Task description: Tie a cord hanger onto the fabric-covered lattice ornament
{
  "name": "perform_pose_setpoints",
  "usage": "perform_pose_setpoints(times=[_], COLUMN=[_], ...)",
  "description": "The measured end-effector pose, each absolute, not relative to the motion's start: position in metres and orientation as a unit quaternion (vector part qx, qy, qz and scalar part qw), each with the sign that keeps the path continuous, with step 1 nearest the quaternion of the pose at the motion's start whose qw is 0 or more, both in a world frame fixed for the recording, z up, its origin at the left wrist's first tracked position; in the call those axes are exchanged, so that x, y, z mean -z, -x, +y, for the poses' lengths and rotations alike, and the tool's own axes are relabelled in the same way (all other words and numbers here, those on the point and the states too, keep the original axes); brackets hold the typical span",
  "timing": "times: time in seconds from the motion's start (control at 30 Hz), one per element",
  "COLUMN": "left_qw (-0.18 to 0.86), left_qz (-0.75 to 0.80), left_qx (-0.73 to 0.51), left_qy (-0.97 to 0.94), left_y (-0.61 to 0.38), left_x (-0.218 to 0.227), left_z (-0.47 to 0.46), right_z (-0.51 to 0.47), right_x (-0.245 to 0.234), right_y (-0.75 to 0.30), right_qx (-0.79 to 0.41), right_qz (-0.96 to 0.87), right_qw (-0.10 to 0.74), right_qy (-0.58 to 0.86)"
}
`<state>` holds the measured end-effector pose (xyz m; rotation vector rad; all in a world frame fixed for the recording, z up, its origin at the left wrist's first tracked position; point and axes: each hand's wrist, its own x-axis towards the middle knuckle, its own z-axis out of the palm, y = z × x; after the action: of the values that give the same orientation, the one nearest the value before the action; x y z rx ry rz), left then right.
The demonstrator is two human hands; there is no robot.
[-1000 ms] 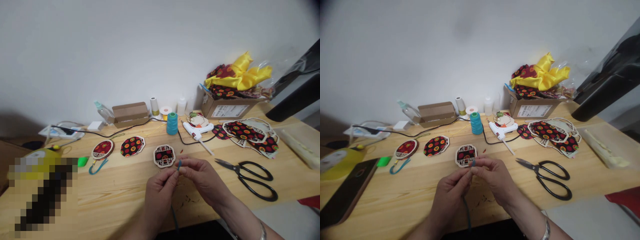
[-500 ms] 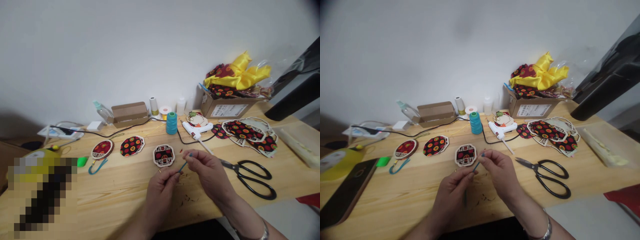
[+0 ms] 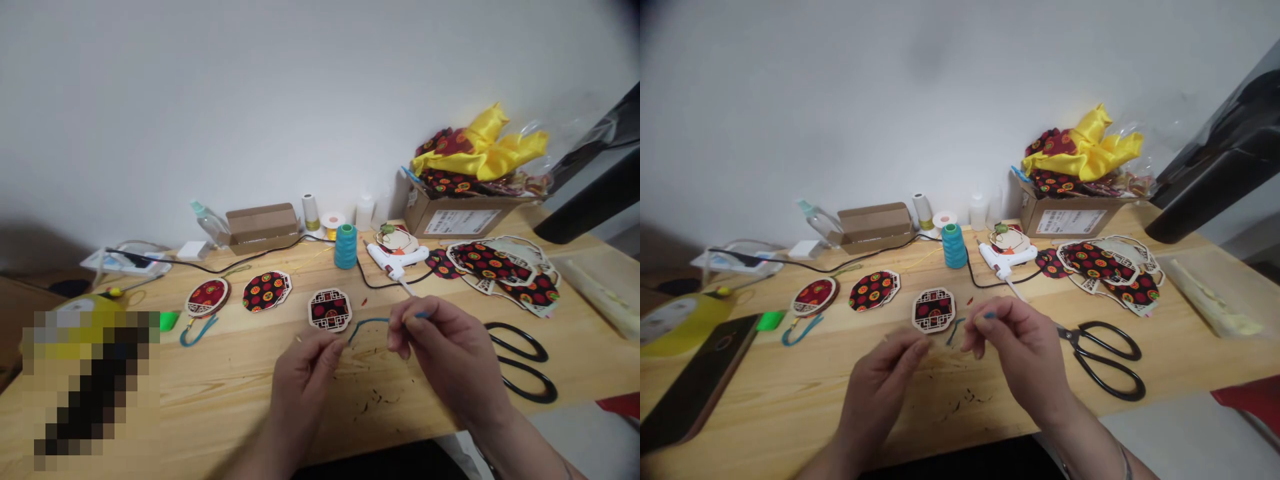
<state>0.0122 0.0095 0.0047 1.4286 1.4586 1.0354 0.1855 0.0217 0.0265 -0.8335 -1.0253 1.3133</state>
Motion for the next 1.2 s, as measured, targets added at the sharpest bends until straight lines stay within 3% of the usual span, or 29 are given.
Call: perform_pose_setpoints(times=[0.1,0.2,0.53,0.97,1.2], left_qw=[0.699,0.815,0.764,0.744,0.747], left_qz=[0.477,0.383,0.466,0.48,0.473], left_qx=[-0.287,-0.301,-0.327,-0.394,-0.409], left_qy=[-0.45,-0.315,-0.302,-0.246,-0.226], left_y=[-0.015,-0.02,-0.025,-0.044,-0.047], left_x=[-0.008,-0.002,-0.005,-0.017,-0.017], left_z=[0.003,-0.002,0.015,0.053,0.073], right_z=[0.007,-0.003,-0.017,-0.008,-0.002], right_x=[-0.024,-0.024,-0.025,-0.008,-0.005], right_y=[-0.184,-0.184,-0.186,-0.192,-0.197], right_qx=[-0.528,-0.488,-0.402,-0.414,-0.409], right_qz=[-0.529,-0.645,-0.813,-0.823,-0.83], right_qw=[0.556,0.48,0.279,0.207,0.222], right_qy=[0.365,0.34,0.315,0.331,0.306])
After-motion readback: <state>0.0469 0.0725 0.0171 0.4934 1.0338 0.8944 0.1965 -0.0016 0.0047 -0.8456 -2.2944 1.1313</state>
